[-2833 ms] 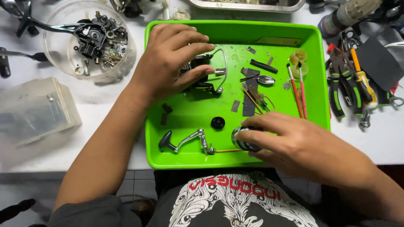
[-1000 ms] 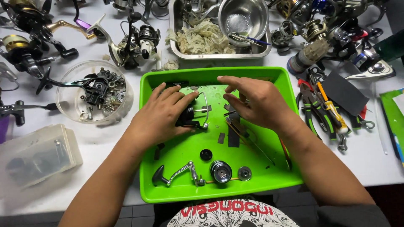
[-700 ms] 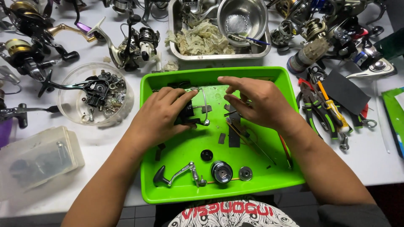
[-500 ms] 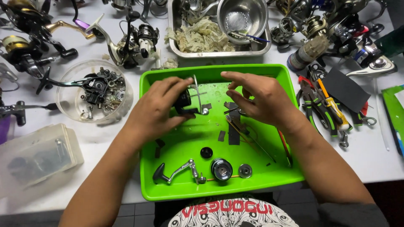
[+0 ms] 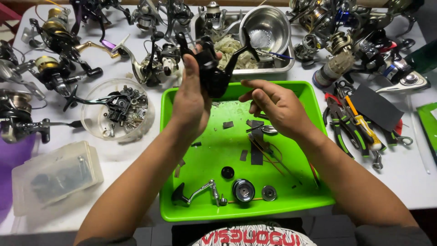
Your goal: Cleaning and assembling various components of a fishing reel, including the spool and rotor, on a workbench.
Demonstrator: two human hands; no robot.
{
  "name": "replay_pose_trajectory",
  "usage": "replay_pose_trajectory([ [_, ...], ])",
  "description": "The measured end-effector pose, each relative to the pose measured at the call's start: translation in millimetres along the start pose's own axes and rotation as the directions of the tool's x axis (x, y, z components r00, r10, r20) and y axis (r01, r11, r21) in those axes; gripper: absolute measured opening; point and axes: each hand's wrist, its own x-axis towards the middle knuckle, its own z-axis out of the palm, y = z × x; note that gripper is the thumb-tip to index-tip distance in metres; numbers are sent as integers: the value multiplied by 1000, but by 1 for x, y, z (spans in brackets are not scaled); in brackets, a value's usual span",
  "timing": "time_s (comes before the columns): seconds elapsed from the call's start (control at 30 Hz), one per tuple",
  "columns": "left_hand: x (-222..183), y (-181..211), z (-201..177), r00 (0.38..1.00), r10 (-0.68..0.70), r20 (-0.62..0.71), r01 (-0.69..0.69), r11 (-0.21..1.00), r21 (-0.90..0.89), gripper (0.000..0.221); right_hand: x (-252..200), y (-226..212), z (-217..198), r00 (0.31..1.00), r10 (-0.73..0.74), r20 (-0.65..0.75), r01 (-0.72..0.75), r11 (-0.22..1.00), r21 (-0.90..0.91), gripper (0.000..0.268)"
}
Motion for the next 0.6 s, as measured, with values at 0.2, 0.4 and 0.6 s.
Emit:
replay_pose_trajectory([
  [0.2, -3, -36, 11, 959, 147, 244, -198, 960, 196, 78, 8, -8, 5, 977, 210, -45, -164, 867, 470, 35],
  [0.4, -5, -28, -2, 859, 80, 506, -256, 922, 289, 82, 11, -9, 0, 959, 254, -124, -130, 784, 606, 30],
  [0.6, -7, -39, -26, 856, -77, 512, -75, 960, 270, 76, 6, 3, -9, 978, 178, -104, -76, 782, 619, 28],
])
